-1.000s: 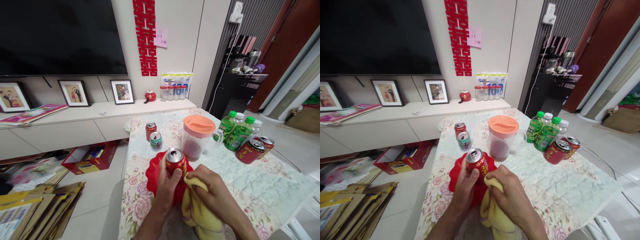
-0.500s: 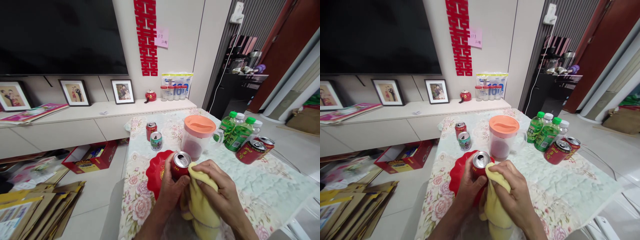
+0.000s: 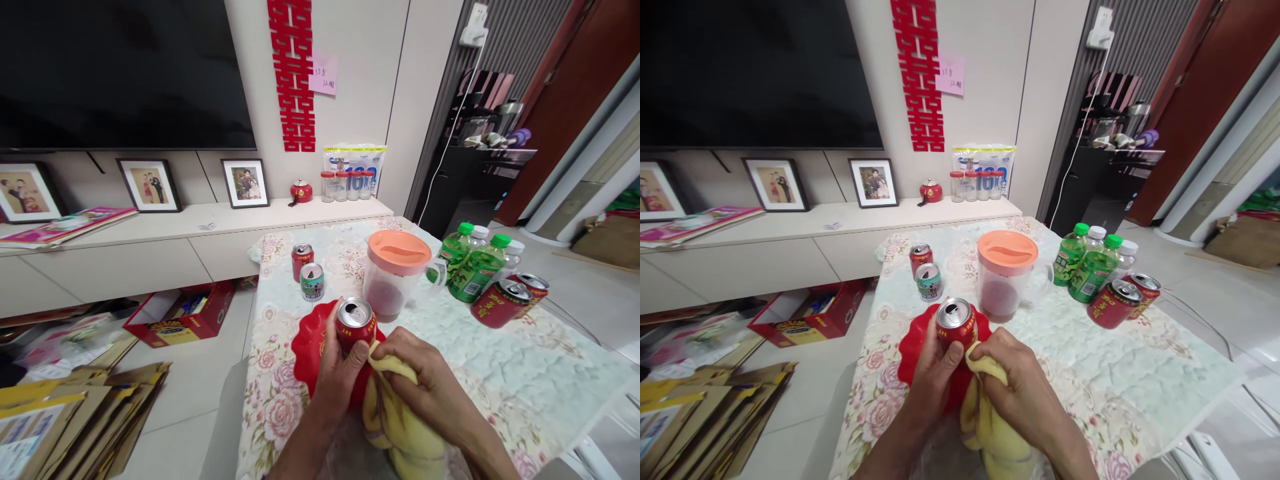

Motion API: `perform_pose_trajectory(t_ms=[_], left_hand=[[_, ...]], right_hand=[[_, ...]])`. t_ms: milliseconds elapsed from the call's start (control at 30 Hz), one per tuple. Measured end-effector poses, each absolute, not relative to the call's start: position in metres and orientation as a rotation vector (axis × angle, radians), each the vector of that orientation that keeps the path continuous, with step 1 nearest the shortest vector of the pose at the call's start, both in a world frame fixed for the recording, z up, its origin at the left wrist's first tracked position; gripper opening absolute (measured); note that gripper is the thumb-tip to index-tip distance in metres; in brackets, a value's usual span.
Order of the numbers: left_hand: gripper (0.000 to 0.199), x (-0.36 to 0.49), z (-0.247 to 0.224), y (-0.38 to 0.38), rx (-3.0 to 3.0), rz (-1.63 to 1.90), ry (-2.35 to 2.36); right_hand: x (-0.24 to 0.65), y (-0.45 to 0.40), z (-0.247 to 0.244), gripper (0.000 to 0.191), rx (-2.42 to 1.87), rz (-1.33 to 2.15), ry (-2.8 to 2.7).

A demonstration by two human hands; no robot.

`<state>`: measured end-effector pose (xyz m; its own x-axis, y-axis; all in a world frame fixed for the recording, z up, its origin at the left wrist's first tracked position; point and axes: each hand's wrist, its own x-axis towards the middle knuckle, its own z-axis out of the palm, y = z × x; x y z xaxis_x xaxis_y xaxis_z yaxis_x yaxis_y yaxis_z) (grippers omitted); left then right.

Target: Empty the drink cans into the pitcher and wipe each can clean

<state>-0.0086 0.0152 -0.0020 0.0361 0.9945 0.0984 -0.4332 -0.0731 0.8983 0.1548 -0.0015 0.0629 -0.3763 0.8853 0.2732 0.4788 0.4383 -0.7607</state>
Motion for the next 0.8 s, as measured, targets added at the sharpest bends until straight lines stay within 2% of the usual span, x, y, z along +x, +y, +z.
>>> perform_pose_trajectory(t_ms=[167,433,633,800], left_hand=[[0.082,-0.0079,-0.0042,0.0157,0.941,1.438,0.82],[0.097,-0.0092,0.0034,0.0178,0.964,1.415,0.853],[0.093,-0.0049,0.0028,0.0171,0.986,1.38,0.762],[0.092,-0.0063,0.0052,0.016,0.984,1.39,0.77]], right_hand=[[0.1549,-0.0006,0.0611,0.045,-1.248,0.809,-2.052],[0.1586,-0.0047,0.06,0.03,-1.123,0.684,-1.835],[0.159,-0.0087,0.0618,0.031,-1.009,0.557,-1.68],[0.1601,-0.0092,0.0649,0.032,-0.959,0.61,-1.777]])
